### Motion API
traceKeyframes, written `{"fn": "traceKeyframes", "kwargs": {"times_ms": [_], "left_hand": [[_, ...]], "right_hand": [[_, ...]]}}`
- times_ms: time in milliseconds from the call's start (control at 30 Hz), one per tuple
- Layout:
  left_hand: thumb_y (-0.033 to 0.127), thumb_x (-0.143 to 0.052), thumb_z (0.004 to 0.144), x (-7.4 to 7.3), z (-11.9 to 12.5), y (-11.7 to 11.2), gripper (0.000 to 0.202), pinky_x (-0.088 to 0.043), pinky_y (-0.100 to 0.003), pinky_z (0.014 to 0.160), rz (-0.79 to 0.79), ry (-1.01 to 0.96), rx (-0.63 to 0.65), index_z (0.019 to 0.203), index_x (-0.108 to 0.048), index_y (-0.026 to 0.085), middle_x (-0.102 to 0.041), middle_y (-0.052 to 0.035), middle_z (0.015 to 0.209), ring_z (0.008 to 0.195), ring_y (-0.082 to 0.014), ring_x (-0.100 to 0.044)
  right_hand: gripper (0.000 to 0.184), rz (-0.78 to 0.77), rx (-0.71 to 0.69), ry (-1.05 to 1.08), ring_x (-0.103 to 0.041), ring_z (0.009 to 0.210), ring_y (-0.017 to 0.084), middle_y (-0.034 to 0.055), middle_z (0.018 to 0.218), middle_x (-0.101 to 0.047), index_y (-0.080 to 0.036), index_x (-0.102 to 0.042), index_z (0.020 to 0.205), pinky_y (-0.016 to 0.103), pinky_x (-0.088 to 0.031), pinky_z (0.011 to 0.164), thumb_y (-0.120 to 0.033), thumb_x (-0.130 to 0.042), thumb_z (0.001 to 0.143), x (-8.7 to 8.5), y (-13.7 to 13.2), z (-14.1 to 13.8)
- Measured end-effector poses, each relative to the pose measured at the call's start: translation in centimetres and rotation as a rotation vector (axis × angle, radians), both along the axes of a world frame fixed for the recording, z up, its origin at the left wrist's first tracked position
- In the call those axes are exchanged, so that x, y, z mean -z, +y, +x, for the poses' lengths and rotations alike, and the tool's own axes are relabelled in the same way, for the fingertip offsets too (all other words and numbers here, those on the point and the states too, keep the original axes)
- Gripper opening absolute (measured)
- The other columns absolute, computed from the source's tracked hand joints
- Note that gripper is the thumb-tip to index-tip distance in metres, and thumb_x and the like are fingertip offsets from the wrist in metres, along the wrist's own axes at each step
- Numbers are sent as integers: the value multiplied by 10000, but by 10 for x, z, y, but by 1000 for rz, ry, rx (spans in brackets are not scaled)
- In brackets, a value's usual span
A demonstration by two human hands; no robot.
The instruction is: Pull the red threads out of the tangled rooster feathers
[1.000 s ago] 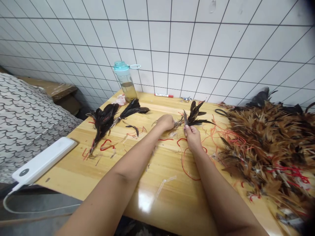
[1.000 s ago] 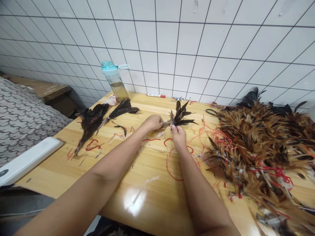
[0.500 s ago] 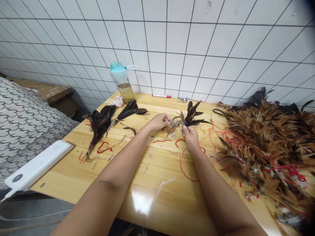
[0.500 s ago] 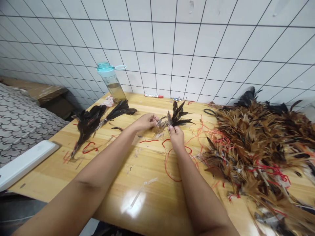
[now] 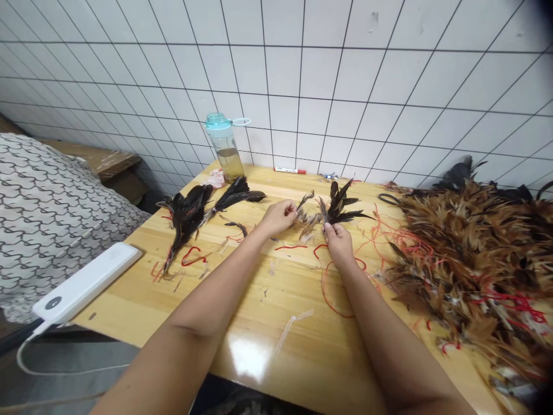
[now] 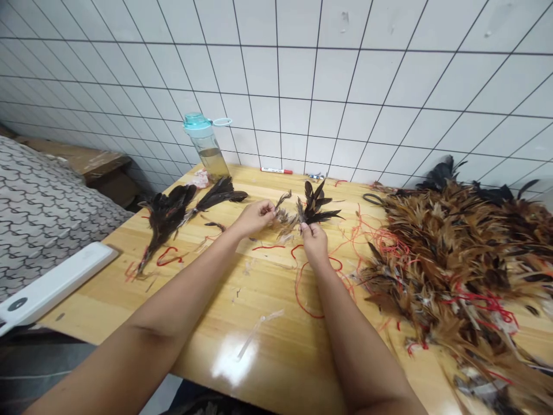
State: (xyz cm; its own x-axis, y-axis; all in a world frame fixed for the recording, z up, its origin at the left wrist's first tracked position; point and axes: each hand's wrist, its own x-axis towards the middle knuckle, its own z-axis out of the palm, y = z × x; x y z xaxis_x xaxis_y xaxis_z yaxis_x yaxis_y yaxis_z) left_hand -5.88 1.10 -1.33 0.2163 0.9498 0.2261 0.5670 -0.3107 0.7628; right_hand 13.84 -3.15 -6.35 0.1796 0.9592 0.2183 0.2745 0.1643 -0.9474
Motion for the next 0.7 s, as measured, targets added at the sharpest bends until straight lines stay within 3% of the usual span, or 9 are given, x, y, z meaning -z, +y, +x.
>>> {"fn": "traceKeyframes", "kwargs": {"times_ms": [67,133,233,367,467,700], "left_hand": [[230,-558,771,1,0,0,90,-371,-243,650,74,65,-17,710,-587,171,-587,0,710,688,-128,-492],[239,-567,769,2,0,0,96,-366,-238,643,61,10,-37,704,-579,169,-574,9,693,668,-118,-481],[252,-599,753,3,5,-1,107,-364,-215,601,-67,-223,-20,732,-538,167,-543,36,652,603,-90,-469],[245,-671,719,2,19,-9,213,-401,-211,578,-286,-474,121,769,-479,166,-582,25,636,557,-83,-520],[244,-695,716,2,30,-16,235,-421,-215,581,-396,-492,206,779,-486,155,-617,-2,651,561,-85,-547],[252,-714,661,11,37,-17,229,-390,-206,585,-358,-501,209,702,-524,131,-559,29,631,585,-72,-498]], "right_hand": [[450,-5,19,2,-434,566,156,-25,517,-448,-219,-548,667,285,-352,566,-646,-500,804,1,0,0],[429,-6,27,1,-454,593,164,-17,533,-466,-219,-553,662,288,-363,583,-623,-516,801,1,0,-1],[398,-10,19,-5,-475,624,171,-9,550,-483,-218,-556,664,291,-375,599,-589,-524,805,2,0,-2],[381,-15,6,6,-483,633,172,-3,569,-503,-214,-565,659,296,-381,606,-565,-524,801,3,1,-2],[379,-5,-14,-6,-486,639,169,9,598,-538,-203,-591,648,301,-385,621,-554,-542,783,4,2,-2],[328,-6,-46,-65,-509,662,165,19,619,-576,-182,-623,608,291,-395,631,-475,-581,748,5,4,-1]]}}
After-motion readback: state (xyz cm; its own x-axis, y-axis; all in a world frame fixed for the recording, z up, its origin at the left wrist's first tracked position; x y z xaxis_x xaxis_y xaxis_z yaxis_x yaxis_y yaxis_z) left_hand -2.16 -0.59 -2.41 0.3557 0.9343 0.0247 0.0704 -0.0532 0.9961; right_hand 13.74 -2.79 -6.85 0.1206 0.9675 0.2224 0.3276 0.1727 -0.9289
